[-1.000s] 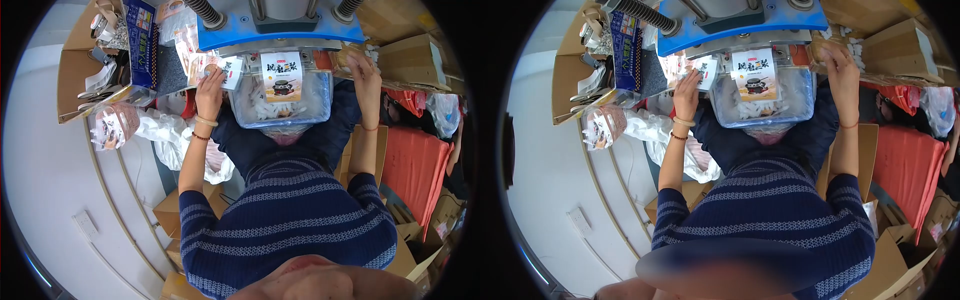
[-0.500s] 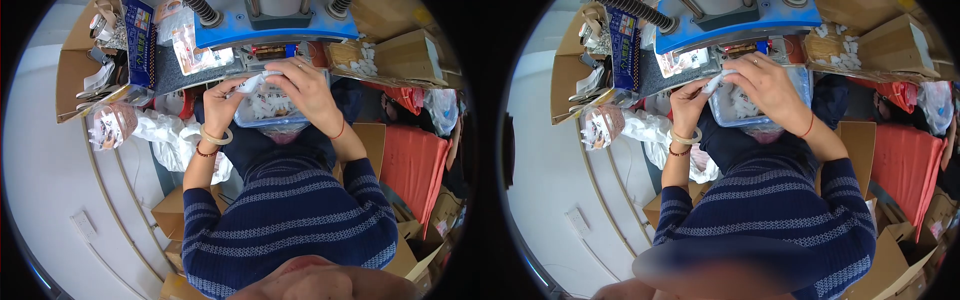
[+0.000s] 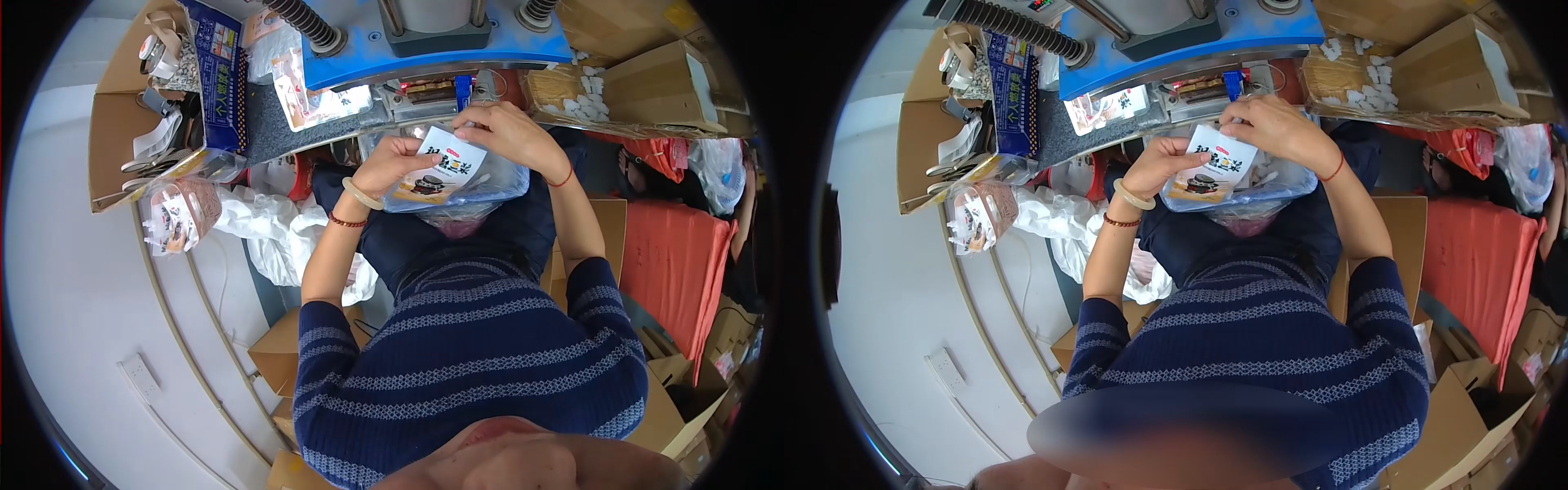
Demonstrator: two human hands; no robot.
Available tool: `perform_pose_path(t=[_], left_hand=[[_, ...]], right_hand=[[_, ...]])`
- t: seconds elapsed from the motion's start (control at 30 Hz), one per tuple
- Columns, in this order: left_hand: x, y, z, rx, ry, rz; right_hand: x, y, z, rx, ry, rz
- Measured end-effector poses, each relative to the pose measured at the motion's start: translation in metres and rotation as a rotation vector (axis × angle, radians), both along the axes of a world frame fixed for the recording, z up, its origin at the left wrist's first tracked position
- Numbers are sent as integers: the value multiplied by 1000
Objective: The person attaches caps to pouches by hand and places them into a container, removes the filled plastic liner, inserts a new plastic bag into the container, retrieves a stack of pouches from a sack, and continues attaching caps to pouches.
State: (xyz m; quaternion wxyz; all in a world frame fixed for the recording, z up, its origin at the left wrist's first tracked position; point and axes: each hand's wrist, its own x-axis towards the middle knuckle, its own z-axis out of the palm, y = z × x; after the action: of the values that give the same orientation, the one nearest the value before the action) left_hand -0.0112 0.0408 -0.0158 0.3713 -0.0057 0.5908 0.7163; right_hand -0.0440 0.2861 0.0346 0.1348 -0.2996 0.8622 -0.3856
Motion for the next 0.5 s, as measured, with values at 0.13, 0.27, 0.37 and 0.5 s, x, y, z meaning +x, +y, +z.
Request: perform_pose_path(t=[0.13,0.27,0.37,0.5], left_hand=[[-5,6,-10,208,-105,233],[-28,14,-6,344,-257,327],[-33,21,-5,297,-223,399],[-32,17,-21,261,-123,376]], right_hand=[[-3,2,-18,-68,205,-397],[5,36,4,-25,446,-640],[-12,82,-10,295,414,-886],[-63,121,-86,501,735,-750]])
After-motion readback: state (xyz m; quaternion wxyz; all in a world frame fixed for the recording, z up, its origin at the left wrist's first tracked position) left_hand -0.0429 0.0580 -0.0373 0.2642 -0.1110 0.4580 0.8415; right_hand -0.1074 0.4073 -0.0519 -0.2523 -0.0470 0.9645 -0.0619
